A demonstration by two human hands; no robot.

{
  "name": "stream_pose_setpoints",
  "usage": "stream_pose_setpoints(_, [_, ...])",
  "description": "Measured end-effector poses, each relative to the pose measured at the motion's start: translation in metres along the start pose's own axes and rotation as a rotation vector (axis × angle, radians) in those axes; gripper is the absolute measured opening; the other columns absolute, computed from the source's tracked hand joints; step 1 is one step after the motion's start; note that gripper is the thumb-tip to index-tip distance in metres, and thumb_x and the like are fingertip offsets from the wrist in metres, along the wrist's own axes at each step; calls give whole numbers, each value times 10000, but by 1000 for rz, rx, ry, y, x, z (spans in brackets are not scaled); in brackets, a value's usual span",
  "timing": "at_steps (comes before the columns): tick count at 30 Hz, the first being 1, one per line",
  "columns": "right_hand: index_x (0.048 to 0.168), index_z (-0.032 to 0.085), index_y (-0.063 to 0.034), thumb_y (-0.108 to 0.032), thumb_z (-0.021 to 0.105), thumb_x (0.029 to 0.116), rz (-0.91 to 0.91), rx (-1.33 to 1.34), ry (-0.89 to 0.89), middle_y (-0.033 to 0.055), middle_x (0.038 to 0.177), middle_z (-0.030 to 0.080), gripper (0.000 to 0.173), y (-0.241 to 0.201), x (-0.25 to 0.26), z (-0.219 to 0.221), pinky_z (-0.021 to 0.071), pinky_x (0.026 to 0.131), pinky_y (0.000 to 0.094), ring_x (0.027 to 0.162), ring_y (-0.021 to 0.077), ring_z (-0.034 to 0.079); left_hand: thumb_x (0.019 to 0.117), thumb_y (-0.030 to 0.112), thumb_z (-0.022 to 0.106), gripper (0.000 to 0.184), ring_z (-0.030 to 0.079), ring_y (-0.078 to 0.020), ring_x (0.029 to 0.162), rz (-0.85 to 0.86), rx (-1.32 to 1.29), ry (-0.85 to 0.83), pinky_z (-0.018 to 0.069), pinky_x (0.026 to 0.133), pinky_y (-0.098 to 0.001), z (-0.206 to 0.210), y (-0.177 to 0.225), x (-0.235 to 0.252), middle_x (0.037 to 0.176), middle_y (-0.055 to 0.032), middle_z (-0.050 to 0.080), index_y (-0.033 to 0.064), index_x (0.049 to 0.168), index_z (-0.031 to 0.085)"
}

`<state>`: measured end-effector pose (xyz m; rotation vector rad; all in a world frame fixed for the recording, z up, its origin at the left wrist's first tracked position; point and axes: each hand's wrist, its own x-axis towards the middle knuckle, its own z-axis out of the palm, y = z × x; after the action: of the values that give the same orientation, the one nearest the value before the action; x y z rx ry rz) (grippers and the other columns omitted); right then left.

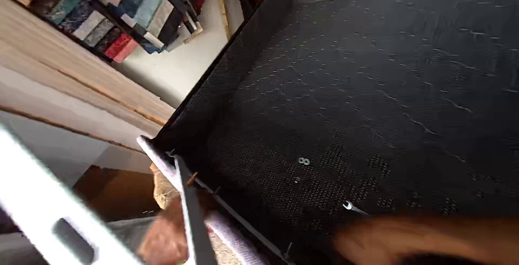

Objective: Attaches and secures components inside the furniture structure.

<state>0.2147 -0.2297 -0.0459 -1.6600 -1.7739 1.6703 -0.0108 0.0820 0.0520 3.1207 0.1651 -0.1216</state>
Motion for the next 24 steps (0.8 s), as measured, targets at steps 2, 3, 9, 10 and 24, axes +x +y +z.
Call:
stream_pose_setpoints(2, [976,706,0,-215,744,922,92,-141,142,211,880,670,225,9,30,-43,519,734,640,840,410,664,933,473,623,424,679,-276,1147,185,149,143,545,977,-494,45,-76,-6,1180,-98,728,129,1158,725])
stream_pose_setpoints(3, [992,693,0,-150,720,922,130,-217,287,208,911,673,167,31,45,-56,537,744,624,867,405,673,942,374,604,329,685,-269,1115,270,204,184,559,928,-461,60,-93,1,1146,-92,722,129,1134,709])
stream_pose_setpoints(9, [1126,716,-49,-129,703,930,420,-280,707,179,1149,677,212,135,99,-70,571,889,544,1063,368,670,925,367,604,310,680,-187,1102,350,119,48,553,942,-420,58,-108,23,1159,-17,714,218,1178,707])
stream_pose_setpoints(10, [1085,726,-32,-133,716,928,393,-250,753,191,1118,693,187,147,102,-67,567,895,559,1053,376,679,894,355,652,308,699,-202,1037,325,124,48,575,886,-439,56,-102,26,1094,-30,725,208,1155,725])
stream_pose_setpoints(24, [912,718,-76,-245,706,936,522,-99,717,134,928,704,171,138,116,-74,569,753,576,899,345,695,867,446,629,296,677,-136,950,400,34,76,557,853,-364,59,-107,27,976,35,715,213,1021,726])
